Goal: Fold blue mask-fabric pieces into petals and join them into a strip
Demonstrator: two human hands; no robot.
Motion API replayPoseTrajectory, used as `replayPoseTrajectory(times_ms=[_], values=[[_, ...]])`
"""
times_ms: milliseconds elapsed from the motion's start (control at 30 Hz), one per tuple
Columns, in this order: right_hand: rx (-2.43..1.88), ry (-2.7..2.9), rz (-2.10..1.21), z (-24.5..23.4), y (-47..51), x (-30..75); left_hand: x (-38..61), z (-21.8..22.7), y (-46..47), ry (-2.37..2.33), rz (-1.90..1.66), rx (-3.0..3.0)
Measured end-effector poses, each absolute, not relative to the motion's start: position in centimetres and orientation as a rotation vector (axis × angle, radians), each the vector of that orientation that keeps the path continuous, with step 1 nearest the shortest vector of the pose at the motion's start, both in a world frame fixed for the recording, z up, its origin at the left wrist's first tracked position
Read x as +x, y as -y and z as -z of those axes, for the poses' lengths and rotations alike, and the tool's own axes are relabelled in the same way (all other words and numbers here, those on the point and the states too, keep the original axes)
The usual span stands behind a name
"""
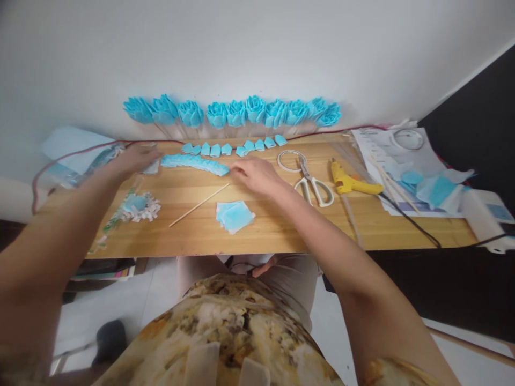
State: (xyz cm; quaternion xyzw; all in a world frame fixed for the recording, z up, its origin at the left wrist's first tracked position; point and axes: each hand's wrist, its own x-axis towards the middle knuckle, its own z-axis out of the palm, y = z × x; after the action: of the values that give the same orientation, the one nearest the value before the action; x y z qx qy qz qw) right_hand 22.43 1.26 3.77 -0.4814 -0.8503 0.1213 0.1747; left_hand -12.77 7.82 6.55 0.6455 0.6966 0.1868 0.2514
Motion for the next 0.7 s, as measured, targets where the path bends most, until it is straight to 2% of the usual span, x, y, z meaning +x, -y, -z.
replayPoseTrajectory(times_ms=[200,400,567,700], values=[[-1.15,2.67,-0.315,-1.9,-1.5,18.9,-9.6,-7.6,-5.4,-1.876,-0.616,1.971],[-1.096,2.721,-0.334,-2.2,-1.4,21.9,-7.9,-6.4,-1.3,-1.605,-0.455,2.117],[-1.331,2.512,-0.379,-2.7,-2.8,24.5,-12.1,-7.6,-3.7,-1.998,-0.413,2.192],[-1.397,2.489,-0.362,-2.7,-3.6,21.4,-14.6,-8.1,-8.4,-2.136,-0.403,2.021]])
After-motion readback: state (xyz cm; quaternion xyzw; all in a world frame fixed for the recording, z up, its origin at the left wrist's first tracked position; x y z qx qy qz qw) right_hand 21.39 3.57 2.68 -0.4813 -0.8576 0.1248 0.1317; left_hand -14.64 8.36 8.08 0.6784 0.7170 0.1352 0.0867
